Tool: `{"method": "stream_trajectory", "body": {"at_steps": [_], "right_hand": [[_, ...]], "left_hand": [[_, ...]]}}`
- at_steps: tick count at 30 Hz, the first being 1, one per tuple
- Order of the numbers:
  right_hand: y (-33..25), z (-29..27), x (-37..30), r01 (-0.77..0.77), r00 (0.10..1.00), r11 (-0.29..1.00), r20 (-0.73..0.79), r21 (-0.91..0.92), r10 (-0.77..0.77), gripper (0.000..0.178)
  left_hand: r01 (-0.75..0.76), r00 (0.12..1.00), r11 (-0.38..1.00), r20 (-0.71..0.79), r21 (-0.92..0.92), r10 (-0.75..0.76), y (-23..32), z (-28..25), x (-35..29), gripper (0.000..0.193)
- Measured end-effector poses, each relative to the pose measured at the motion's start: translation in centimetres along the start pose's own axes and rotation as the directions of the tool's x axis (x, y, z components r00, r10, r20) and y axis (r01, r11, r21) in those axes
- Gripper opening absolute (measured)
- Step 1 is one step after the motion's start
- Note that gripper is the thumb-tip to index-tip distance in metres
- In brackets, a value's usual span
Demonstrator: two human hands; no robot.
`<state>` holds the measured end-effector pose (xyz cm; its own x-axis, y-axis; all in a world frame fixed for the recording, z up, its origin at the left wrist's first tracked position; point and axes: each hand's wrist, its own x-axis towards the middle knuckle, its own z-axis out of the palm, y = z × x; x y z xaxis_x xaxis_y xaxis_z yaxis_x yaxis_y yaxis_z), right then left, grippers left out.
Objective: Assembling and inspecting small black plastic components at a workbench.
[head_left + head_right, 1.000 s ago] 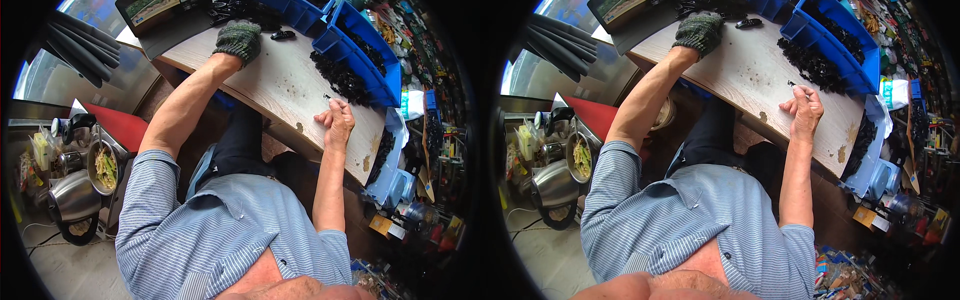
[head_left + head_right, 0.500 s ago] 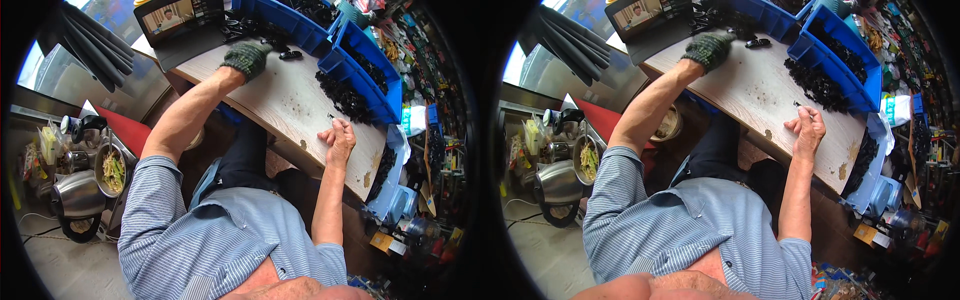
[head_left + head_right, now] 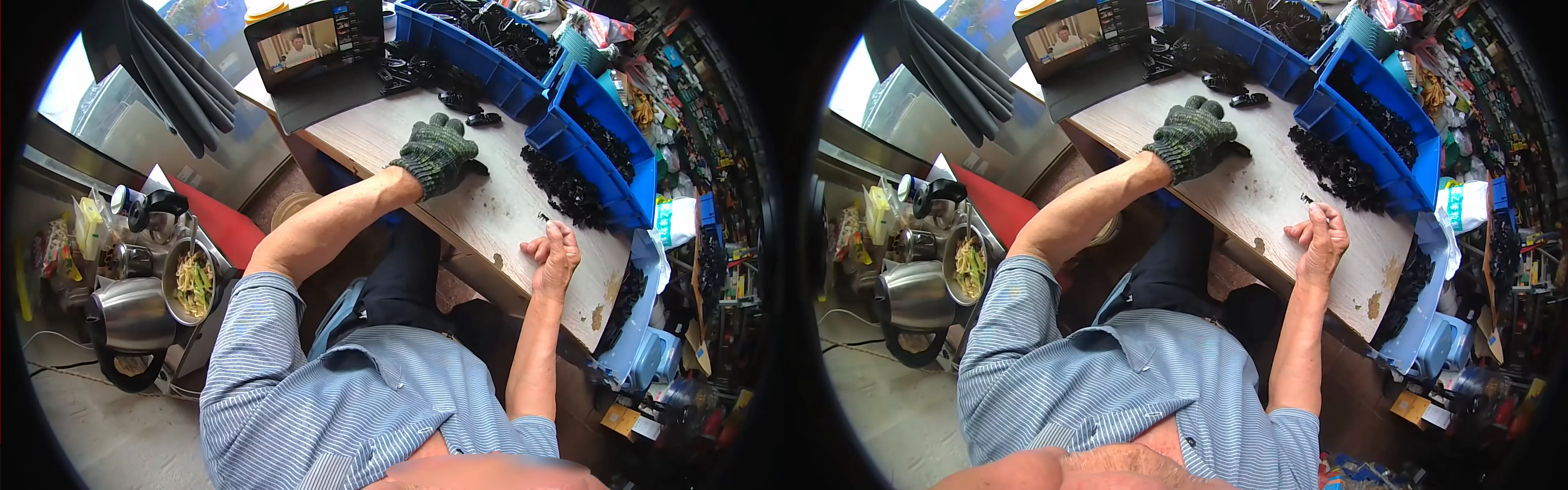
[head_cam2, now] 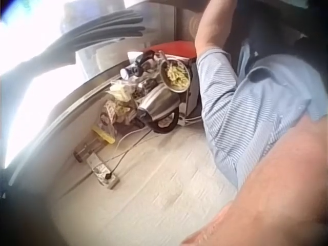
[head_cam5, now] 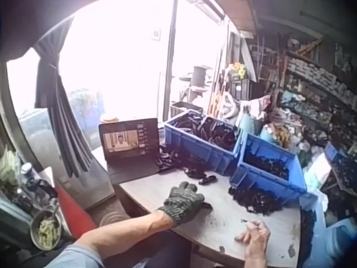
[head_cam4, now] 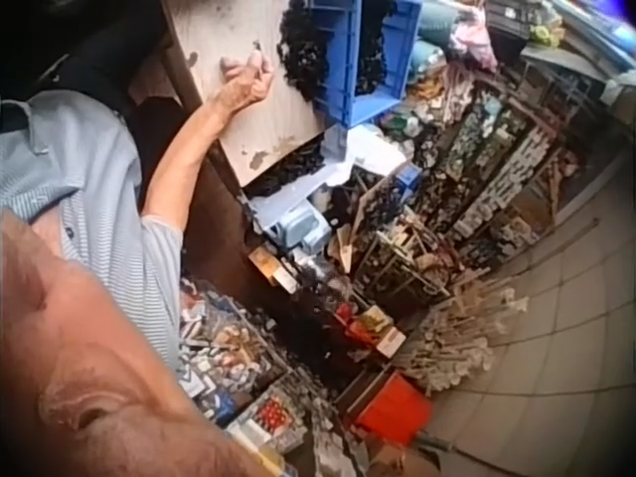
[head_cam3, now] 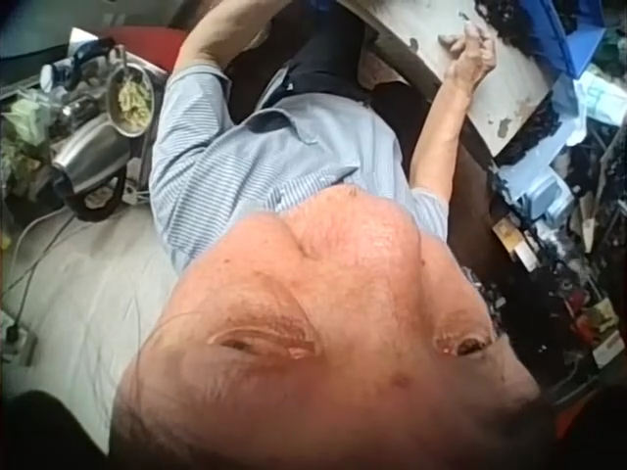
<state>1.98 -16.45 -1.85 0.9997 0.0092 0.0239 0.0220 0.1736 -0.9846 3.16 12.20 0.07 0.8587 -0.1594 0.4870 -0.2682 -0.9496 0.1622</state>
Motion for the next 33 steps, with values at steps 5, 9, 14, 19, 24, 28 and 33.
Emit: {"method": "stream_trajectory", "body": {"at_steps": [5, 9, 14, 19, 24, 28, 33], "right_hand": [[0.0, -0.1, 0.2, 0.002, 1.0, 0.999, -0.03, 0.035, -0.001, 0.023], [-0.1, -0.3, 0.7, 0.03, 0.999, 0.998, 0.016, 0.051, -0.031, 0.018], [0.1, -0.8, 0.3, 0.016, 0.995, 0.989, 0.091, 0.146, -0.029, 0.012], [-0.3, -0.9, -0.1, 0.002, 0.994, 0.988, 0.109, 0.157, -0.02, 0.013], [-0.5, -1.1, 0.1, -0.063, 0.993, 0.988, 0.107, 0.139, 0.048, 0.016], [-0.4, -1.2, 0.6, -0.087, 0.992, 0.99, 0.097, 0.114, 0.076, 0.017], [-0.3, -1.3, 0.8, -0.092, 0.988, 0.991, 0.129, 0.101, 0.079, 0.019]], "left_hand": [[0.037, 0.996, 0.964, 0.092, -0.262, -0.013, 2.2, 3.3, -1.1, 0.016], [0.135, 0.973, 0.485, 0.023, -0.864, -0.231, 5.9, 4.0, -2.3, 0.024], [0.384, 0.919, 0.119, 0.366, -0.916, -0.147, 8.9, 3.2, -1.3, 0.031], [0.365, 0.928, 0.17, 0.372, -0.915, 0.006, 10.3, 4.1, -0.6, 0.034], [0.338, 0.939, 0.156, 0.344, -0.928, 0.013, 10.5, 4.8, -0.7, 0.032], [0.36, 0.926, 0.296, 0.376, -0.885, -0.002, 10.6, 3.9, -0.3, 0.033], [0.319, 0.942, 0.312, 0.337, -0.895, 0.002, 10.5, 4.3, -0.3, 0.034]]}}
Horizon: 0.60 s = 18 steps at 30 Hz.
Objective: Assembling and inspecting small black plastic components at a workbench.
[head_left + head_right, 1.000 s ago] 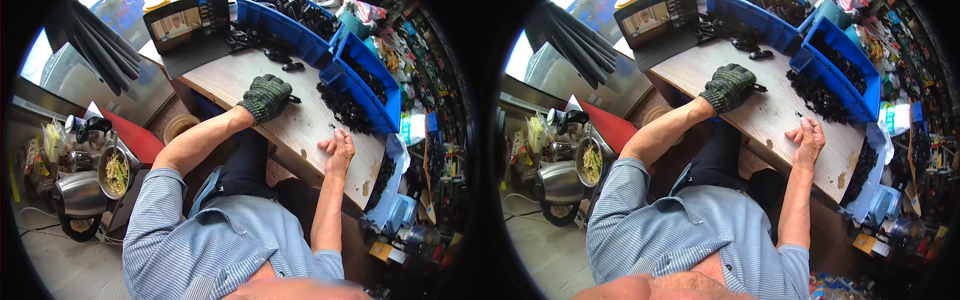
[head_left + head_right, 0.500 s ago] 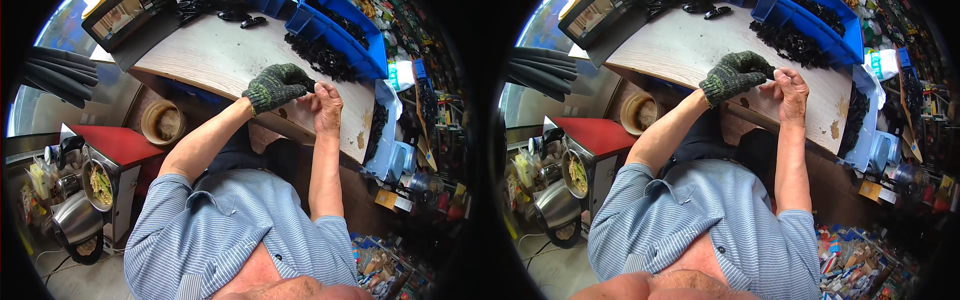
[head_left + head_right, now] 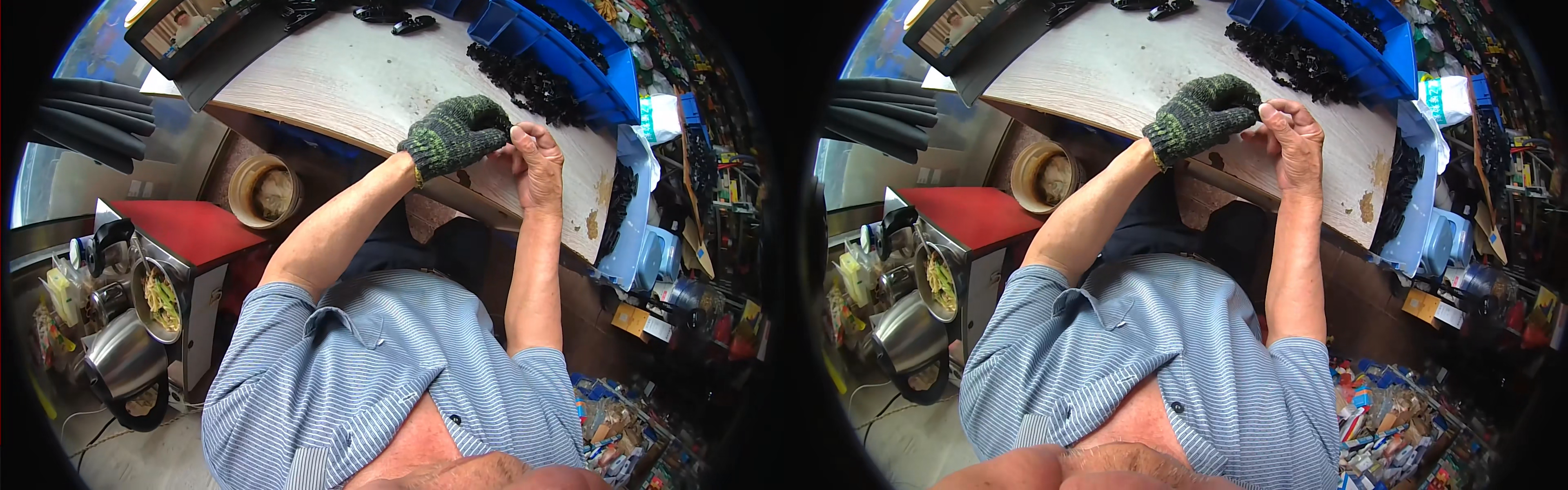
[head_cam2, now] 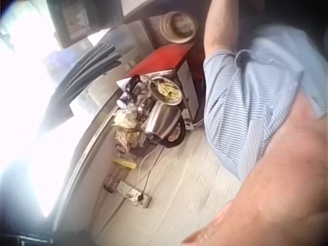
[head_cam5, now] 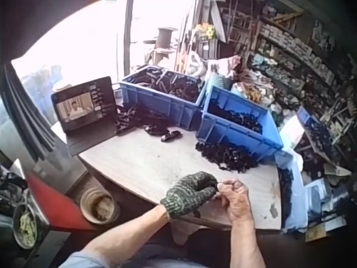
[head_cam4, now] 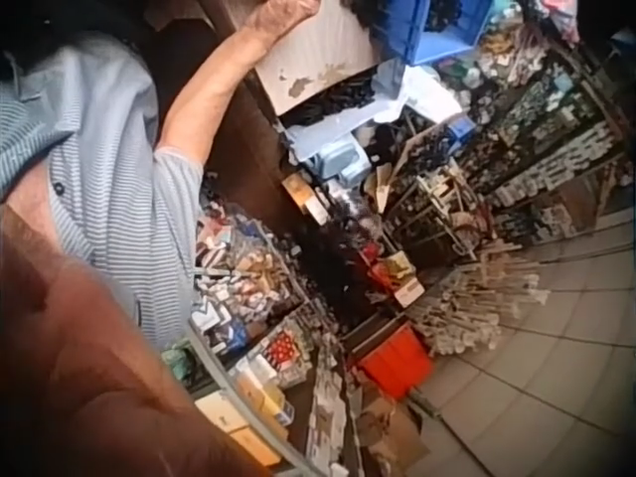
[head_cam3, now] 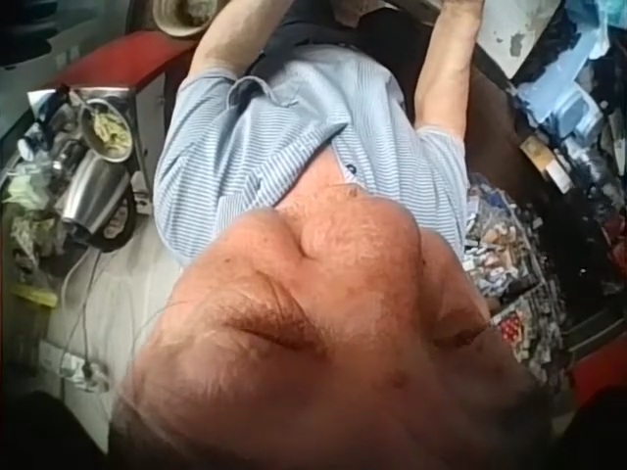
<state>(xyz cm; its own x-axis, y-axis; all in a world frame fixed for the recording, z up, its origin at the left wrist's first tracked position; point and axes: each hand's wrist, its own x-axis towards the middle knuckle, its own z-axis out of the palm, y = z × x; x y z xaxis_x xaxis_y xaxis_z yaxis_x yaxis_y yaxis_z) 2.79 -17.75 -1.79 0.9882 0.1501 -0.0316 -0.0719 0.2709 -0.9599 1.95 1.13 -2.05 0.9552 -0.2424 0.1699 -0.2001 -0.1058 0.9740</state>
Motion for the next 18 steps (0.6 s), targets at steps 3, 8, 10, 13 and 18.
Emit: {"method": "stream_trajectory", "body": {"at_steps": [3, 8, 10, 13, 18], "right_hand": [[-0.4, 0.3, -0.4, -0.032, 0.999, 0.998, 0.037, 0.046, 0.03, 0.018], [-0.6, 0.8, -0.3, -0.045, 0.999, 0.998, -0.014, -0.035, 0.044, 0.016], [-0.8, 1.2, -0.3, -0.038, 0.999, 0.998, -0.013, -0.052, 0.038, 0.016], [-1.1, 1.0, 0.1, -0.035, 0.999, 0.988, 0.008, -0.15, 0.037, 0.027], [-2.0, 1.2, 0.4, -0.143, 0.986, 0.962, 0.047, -0.233, 0.158, 0.03]], "left_hand": [[0.069, 0.997, 0.998, -0.018, -0.014, -0.069, 0.0, 0.0, 0.0, 0.037], [0.241, 0.968, 0.956, -0.03, -0.17, -0.249, 2.0, -0.2, 0.0, 0.036], [0.217, 0.975, 0.966, -0.024, -0.139, -0.223, 1.6, -0.2, 0.0, 0.037], [0.165, 0.976, 0.97, -0.115, -0.18, -0.187, 1.2, 0.0, -0.2, 0.027], [0.13, 0.969, 0.945, -0.164, -0.3, -0.185, 1.3, 0.2, -0.6, 0.023]]}}
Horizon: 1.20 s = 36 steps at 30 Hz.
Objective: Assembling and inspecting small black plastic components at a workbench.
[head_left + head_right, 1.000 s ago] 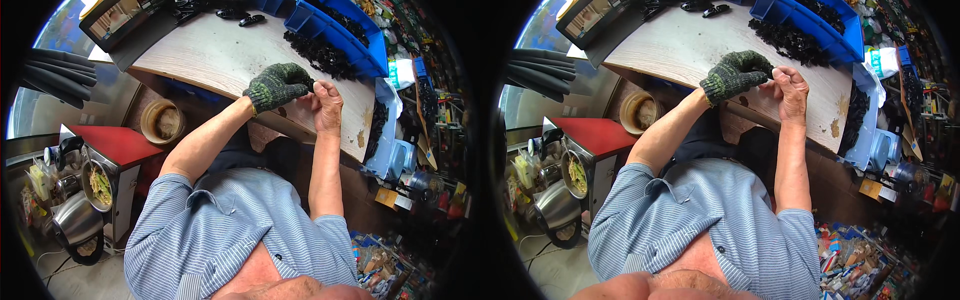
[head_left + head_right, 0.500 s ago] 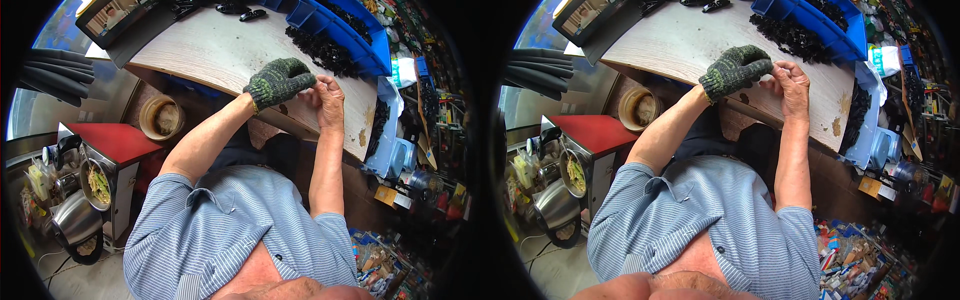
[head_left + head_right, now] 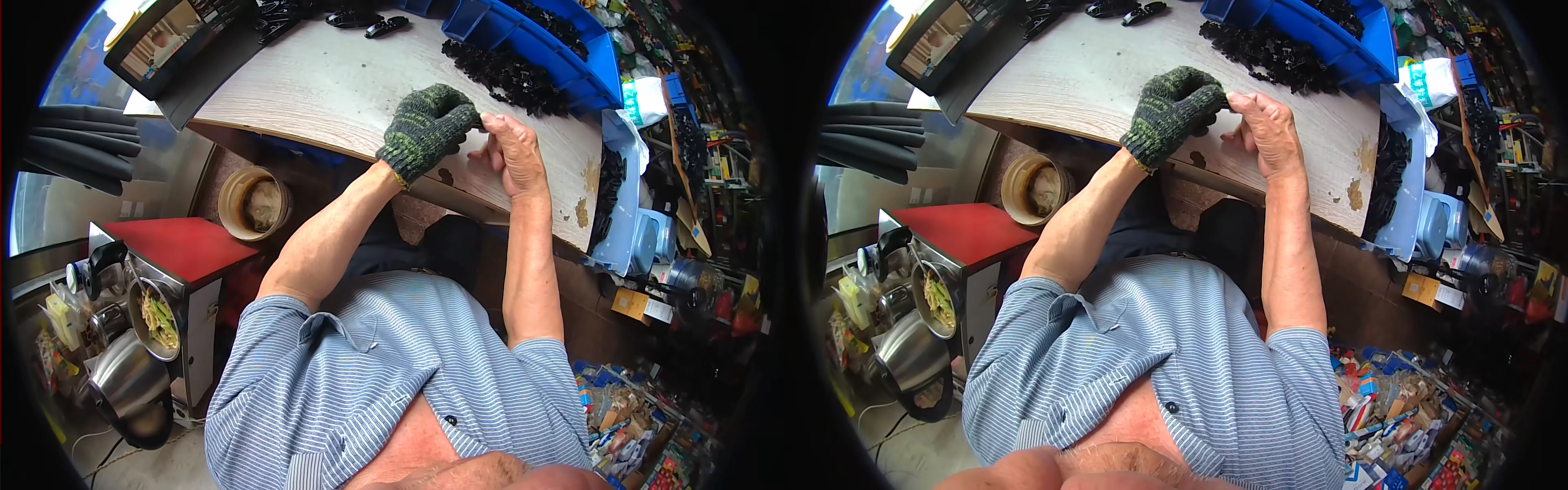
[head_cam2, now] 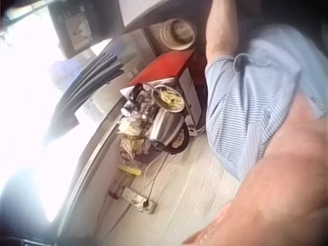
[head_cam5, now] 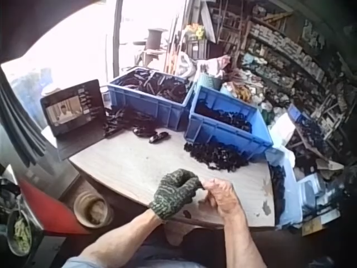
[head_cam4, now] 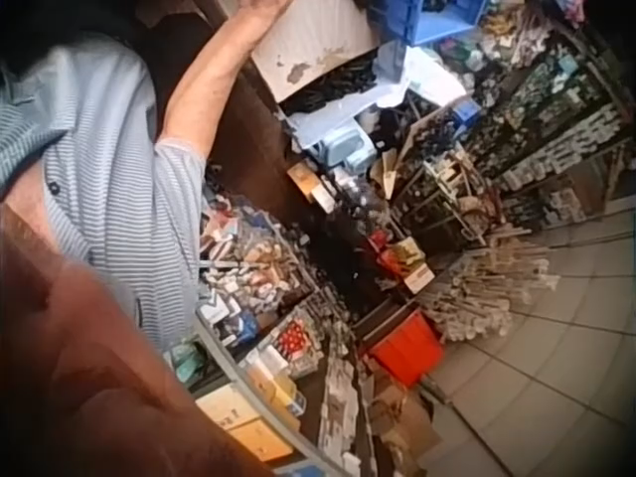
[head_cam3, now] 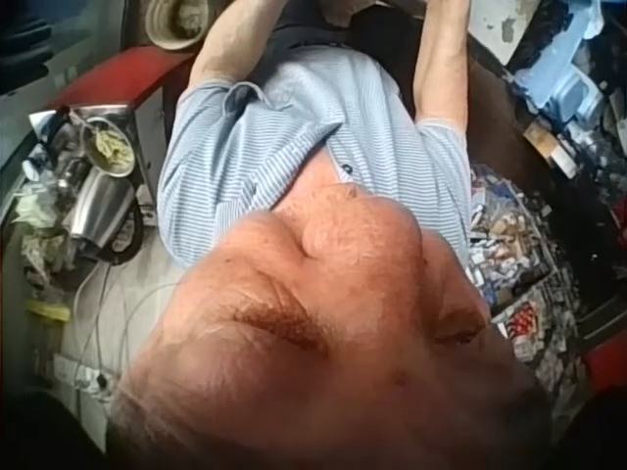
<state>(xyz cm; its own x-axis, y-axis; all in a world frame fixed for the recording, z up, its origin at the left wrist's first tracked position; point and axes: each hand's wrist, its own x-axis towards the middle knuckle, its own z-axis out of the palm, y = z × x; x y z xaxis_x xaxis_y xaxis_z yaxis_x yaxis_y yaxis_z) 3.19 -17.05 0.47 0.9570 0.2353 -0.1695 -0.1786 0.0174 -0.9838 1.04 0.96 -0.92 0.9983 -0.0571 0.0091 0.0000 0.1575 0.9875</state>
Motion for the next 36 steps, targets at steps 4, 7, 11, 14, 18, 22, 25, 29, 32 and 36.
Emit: {"method": "stream_trajectory", "body": {"at_steps": [4, 7, 11, 14, 18, 22, 25, 29, 32, 36], "right_hand": [[0.4, 0.6, 0.0, 0.04, 0.998, 0.997, -0.039, -0.072, -0.043, 0.034], [1.3, 0.2, -0.1, 0.081, 0.995, 0.997, -0.059, -0.017, -0.081, 0.034], [1.3, 0.6, -0.4, 0.113, 0.989, 0.993, -0.092, -0.026, -0.115, 0.033], [1.5, 0.3, -0.5, 0.118, 0.988, 0.993, -0.099, -0.009, -0.118, 0.033], [1.0, -0.7, -1.0, 0.135, 0.983, 0.983, -0.141, 0.127, -0.117, 0.034], [-0.1, -8.3, -0.7, 0.247, 0.91, 0.896, -0.406, 0.37, -0.083, 0.042], [-1.9, -10.2, -0.8, 0.338, 0.653, 0.89, -0.757, 0.306, 0.012, 0.047], [-0.9, -9.0, -0.6, 0.174, 0.721, 0.961, -0.693, 0.213, 0.023, 0.041], [0.0, -7.1, 0.5, 0.071, 0.893, 0.992, -0.449, 0.105, -0.016, 0.026], [-0.3, -5.0, 2.6, -0.011, 0.913, 0.996, -0.408, -0.09, -0.026, 0.027]], "left_hand": [[-0.003, 1.0, 0.998, -0.011, -0.069, 0.002, -0.1, 0.2, -0.3, 0.021], [0.008, 1.0, 0.997, 0.007, -0.071, -0.008, -0.2, 0.6, -0.2, 0.02], [0.021, 0.999, 0.996, 0.033, -0.089, -0.018, 0.0, 0.6, -0.3, 0.02], [0.03, 0.997, 0.998, 0.068, -0.064, -0.025, 0.1, 0.2, -0.4, 0.024], [-0.002, 1.0, 0.974, -0.03, -0.226, -0.004, -0.6, 0.3, -0.5, 0.034], [-0.029, 1.0, 0.974, 0.003, -0.225, 0.031, -0.7, 0.7, -0.4, 0.036], [-0.033, 0.999, 0.982, 0.01, -0.188, 0.035, -0.7, 0.5, -0.6, 0.034], [-0.026, 0.999, 0.982, 0.015, -0.189, 0.029, -0.9, 0.7, -0.7, 0.032], [-0.059, 0.997, 0.989, 0.034, -0.139, 0.065, -1.0, 0.5, -0.7, 0.032], [-0.063, 0.997, 0.992, 0.031, -0.105, 0.067, -1.4, 0.7, -0.7, 0.031]]}}
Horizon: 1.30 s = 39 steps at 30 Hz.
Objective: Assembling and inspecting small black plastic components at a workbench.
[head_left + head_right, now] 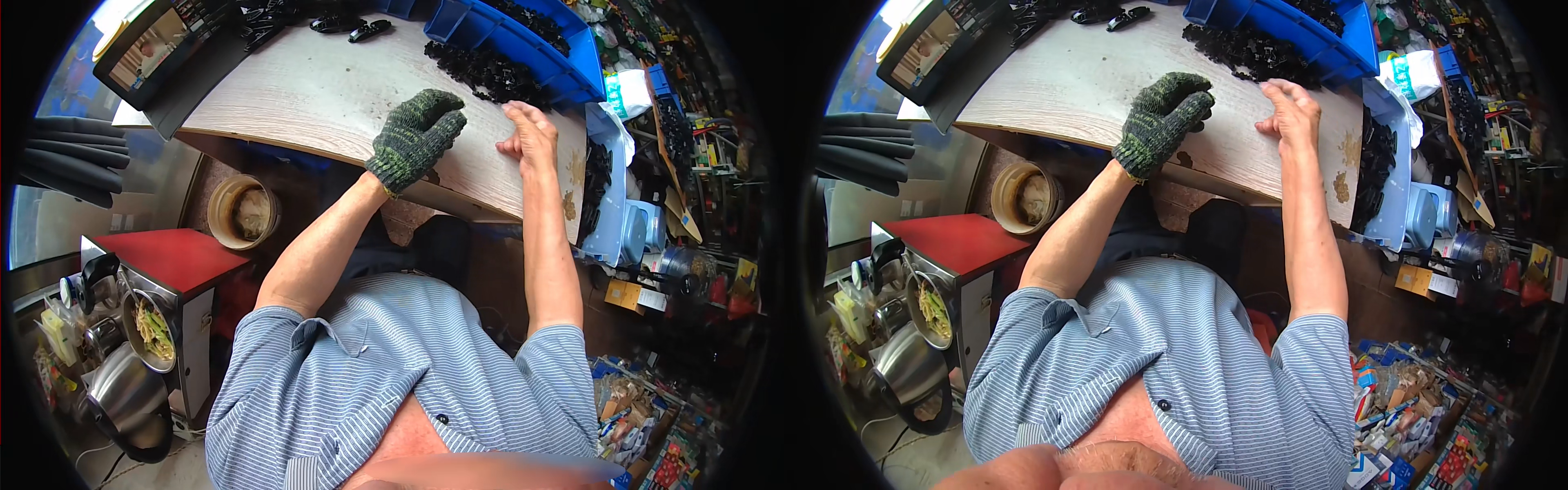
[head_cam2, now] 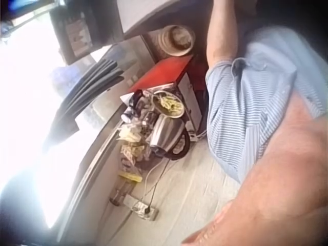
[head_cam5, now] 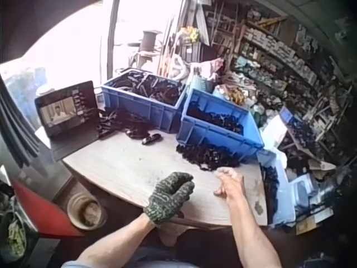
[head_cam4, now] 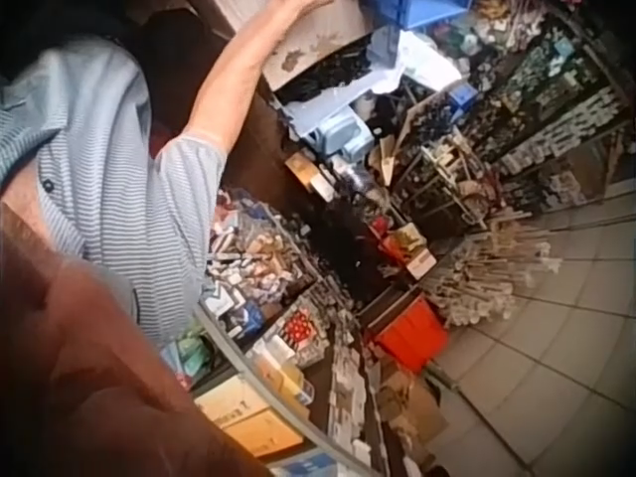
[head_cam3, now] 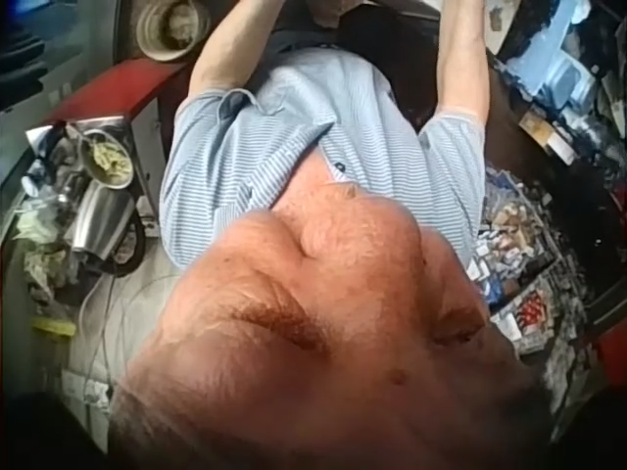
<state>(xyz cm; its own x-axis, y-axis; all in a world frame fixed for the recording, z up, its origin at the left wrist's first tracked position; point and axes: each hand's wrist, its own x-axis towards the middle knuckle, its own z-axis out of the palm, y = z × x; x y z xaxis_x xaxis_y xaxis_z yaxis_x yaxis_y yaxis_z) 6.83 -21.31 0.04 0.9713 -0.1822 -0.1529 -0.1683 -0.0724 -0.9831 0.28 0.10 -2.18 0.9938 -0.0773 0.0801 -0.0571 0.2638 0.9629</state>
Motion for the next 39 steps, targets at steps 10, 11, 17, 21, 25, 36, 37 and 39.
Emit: {"method": "stream_trajectory", "body": {"at_steps": [10, 11, 17, 21, 25, 36, 37, 39], "right_hand": [[-1.4, 3.4, 0.7, 0.021, 1.0, 0.865, -0.007, -0.502, -0.028, 0.024], [-1.7, 3.6, 0.6, 0.033, 0.999, 0.841, -0.002, -0.54, -0.041, 0.022], [-1.7, 3.5, 1.1, 0.052, 0.999, 0.783, 0.031, -0.62, -0.042, 0.016], [-1.2, 2.5, 1.0, -0.058, 0.989, 0.961, 0.116, -0.272, 0.092, 0.018], [0.2, 1.9, -0.8, -0.11, 0.918, 0.991, 0.391, 0.074, 0.073, 0.018], [0.6, 3.8, -3.6, -0.059, 0.904, 0.989, 0.428, 0.134, -0.004, 0.024], [0.7, 4.0, -3.8, -0.044, 0.925, 0.987, 0.379, 0.156, -0.019, 0.026], [0.7, 4.2, -4.1, -0.03, 0.944, 0.984, 0.328, 0.176, -0.03, 0.028]], "left_hand": [[-0.175, 0.983, 0.954, -0.007, 0.242, 0.182, -1.1, 0.1, 0.1, 0.029], [-0.173, 0.984, 0.955, -0.008, 0.241, 0.18, -1.1, 0.1, 0.1, 0.029], [-0.164, 0.986, 0.954, -0.001, 0.25, 0.17, -0.6, 0.2, 0.0, 0.029], [-0.223, 0.967, 0.943, -0.062, 0.248, 0.245, -1.9, 0.3, 0.2, 0.03], [-0.354, 0.904, 0.837, -0.077, 0.417, 0.421, -1.4, 0.7, 0.3, 0.038], [-0.172, 0.984, 0.98, -0.035, 0.105, 0.176, -0.7, 0.0, 0.1, 0.03], [-0.062, 0.996, 0.998, -0.059, -0.004, 0.061, -0.4, 0.0, 0.1, 0.03], [0.022, 0.997, 0.996, -0.074, -0.085, -0.028, 0.2, -0.1, 0.2, 0.03]]}}
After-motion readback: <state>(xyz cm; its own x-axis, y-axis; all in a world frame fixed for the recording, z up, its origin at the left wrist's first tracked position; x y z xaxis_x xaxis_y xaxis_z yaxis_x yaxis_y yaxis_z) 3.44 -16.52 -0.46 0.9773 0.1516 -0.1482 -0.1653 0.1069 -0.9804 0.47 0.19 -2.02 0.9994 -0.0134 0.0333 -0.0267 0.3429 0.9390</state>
